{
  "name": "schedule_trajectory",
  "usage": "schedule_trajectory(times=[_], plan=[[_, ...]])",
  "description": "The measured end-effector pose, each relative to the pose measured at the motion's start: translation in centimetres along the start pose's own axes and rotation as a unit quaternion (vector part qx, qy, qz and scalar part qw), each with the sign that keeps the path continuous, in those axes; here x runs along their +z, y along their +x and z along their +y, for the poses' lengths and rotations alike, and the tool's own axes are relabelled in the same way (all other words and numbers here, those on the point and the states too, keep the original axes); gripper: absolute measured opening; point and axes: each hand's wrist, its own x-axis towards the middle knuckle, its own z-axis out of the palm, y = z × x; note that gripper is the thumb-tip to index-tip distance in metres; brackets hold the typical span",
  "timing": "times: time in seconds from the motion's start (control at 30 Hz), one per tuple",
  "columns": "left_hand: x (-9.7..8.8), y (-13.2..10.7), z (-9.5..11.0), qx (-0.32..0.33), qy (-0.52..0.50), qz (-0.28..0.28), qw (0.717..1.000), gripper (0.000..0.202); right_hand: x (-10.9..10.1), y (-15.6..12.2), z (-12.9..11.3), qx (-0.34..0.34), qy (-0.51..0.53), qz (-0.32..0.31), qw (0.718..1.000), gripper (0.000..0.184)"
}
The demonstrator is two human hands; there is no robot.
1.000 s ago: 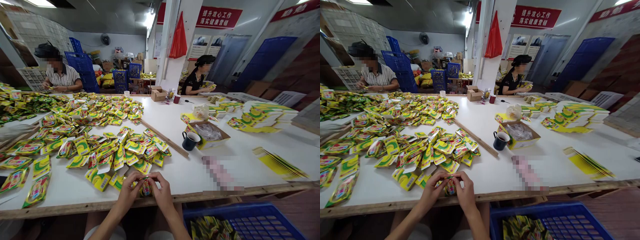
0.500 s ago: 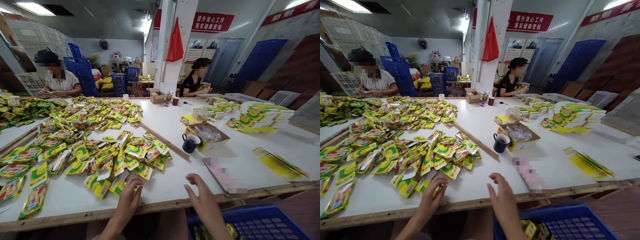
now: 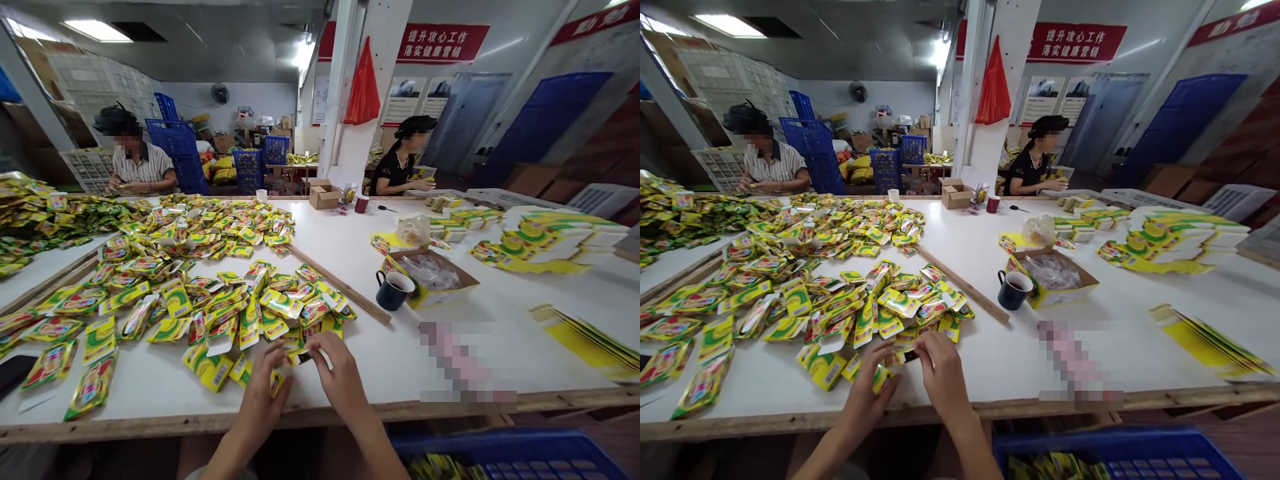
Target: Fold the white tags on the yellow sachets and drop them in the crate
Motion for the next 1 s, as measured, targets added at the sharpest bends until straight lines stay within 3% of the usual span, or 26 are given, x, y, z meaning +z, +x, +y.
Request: schedule_trajectory(times=[0.17,0.27,0.37,0.5,0.73,0.9,1.0], plan=[[3.0,0.0,0.6,-0.100,-0.161,-0.021,0.982,0.037,-0.2,-1.3,-0.2,0.087,0.080,0.045,0.992,0.007],[3.5,-0.1,0.9,-0.154,-0.270,-0.029,0.950,0.047,1.0,-3.0,1.3,0.136,0.152,0.069,0.977,0.013],[3.3,0.0,0.8,-0.160,-0.323,-0.056,0.931,0.044,2.1,-4.4,2.6,0.166,0.215,0.053,0.961,0.019],[3.1,0.4,0.2,-0.169,-0.309,-0.081,0.932,0.033,2.5,-4.6,3.4,0.185,0.242,0.027,0.952,0.024],[3.0,2.1,0.2,-0.132,-0.220,-0.032,0.966,0.016,1.6,-2.9,3.9,0.156,0.199,-0.045,0.966,0.018],[3.3,2.0,0.1,-0.171,-0.306,-0.001,0.937,0.037,2.5,-2.8,3.9,0.149,0.203,0.007,0.968,0.012],[2.8,1.9,-0.1,-0.163,-0.255,-0.030,0.953,0.022,2.9,-2.8,3.6,0.151,0.236,0.034,0.959,0.020]])
